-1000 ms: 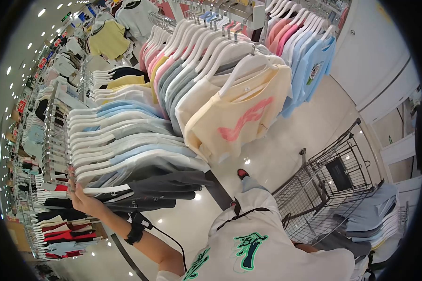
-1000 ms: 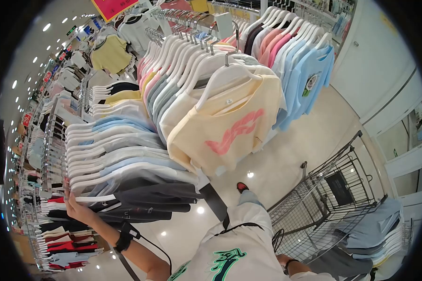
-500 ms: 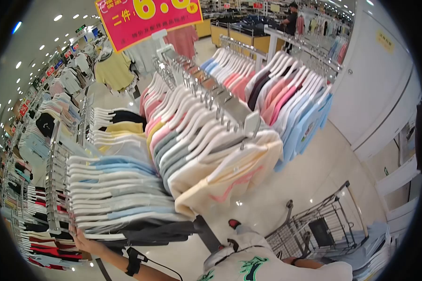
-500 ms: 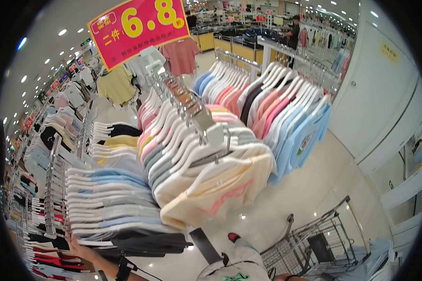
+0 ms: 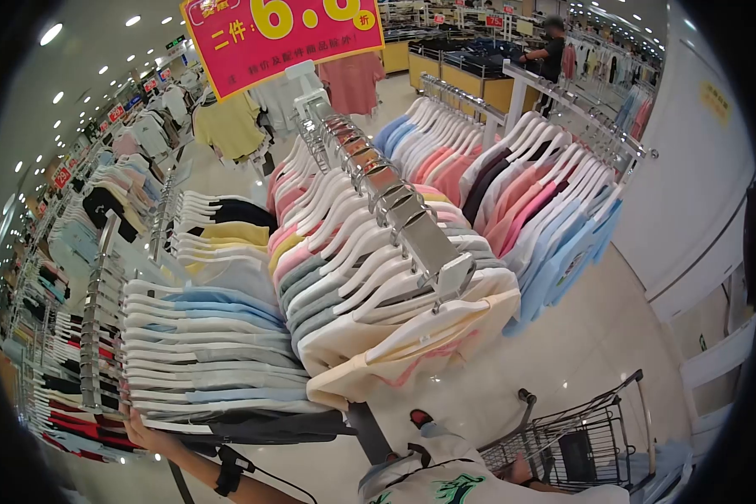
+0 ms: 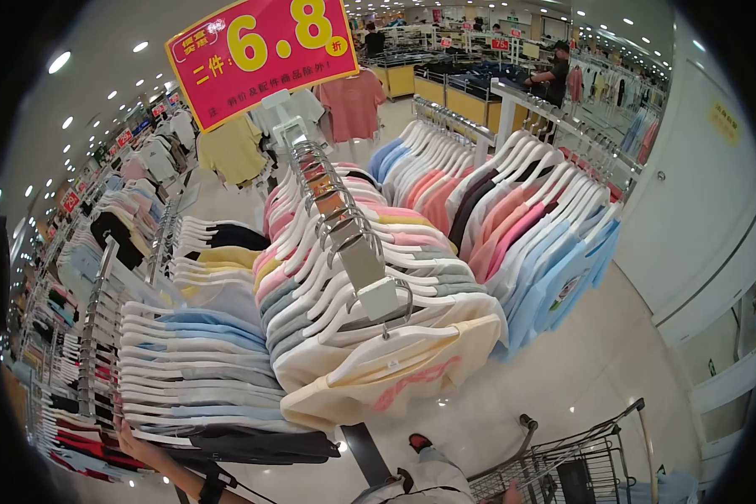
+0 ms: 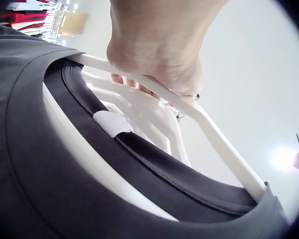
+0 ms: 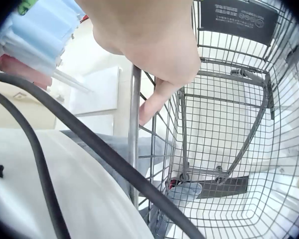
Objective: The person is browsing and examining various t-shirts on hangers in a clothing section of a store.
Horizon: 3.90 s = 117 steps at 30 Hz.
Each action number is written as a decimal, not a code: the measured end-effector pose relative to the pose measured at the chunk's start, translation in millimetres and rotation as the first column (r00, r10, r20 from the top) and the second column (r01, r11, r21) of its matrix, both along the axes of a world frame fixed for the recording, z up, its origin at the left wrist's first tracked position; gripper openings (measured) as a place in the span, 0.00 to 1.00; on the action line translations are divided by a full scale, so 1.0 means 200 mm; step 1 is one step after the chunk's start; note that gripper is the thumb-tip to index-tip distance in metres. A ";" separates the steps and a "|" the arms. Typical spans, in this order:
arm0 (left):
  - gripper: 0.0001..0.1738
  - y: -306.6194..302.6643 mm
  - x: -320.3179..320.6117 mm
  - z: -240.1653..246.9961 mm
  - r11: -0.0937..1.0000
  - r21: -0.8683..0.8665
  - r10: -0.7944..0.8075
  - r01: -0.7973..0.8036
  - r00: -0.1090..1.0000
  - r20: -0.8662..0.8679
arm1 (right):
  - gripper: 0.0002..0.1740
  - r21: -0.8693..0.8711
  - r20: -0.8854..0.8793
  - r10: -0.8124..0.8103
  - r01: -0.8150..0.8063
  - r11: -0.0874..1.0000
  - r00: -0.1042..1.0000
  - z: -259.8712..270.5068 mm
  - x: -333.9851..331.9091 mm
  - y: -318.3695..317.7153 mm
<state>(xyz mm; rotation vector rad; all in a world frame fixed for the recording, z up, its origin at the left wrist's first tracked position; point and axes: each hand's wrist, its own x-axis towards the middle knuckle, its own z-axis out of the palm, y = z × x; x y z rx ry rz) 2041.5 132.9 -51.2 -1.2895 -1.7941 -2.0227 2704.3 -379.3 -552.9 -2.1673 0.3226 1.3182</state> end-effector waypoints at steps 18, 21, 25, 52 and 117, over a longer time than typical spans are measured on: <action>0.28 0.04 -0.02 0.05 0.996 0.037 -0.070 0.084 0.955 -0.288 | 0.43 0.202 -0.140 -0.657 0.671 0.713 0.741 0.30 0.25 0.33; 0.28 0.04 -0.18 -0.02 0.997 0.019 -0.065 0.072 0.963 -0.263 | 0.42 0.271 -0.157 -0.622 0.639 0.720 0.767 0.23 0.35 0.30; 0.29 0.09 -0.17 -0.01 0.984 0.068 -0.135 0.163 0.942 -0.309 | 0.40 0.247 -0.001 -0.498 0.483 0.840 0.867 0.14 0.47 0.29; 0.26 0.20 -0.15 0.08 0.928 0.144 -0.338 0.342 0.940 -0.056 | 0.36 0.195 0.302 -0.391 0.345 0.918 0.869 0.21 0.79 0.43; 0.09 -0.63 2.02 -0.13 0.661 -0.382 -0.672 0.645 0.736 0.081 | 0.12 0.630 0.775 0.084 -0.776 -0.019 0.627 2.29 0.29 2.08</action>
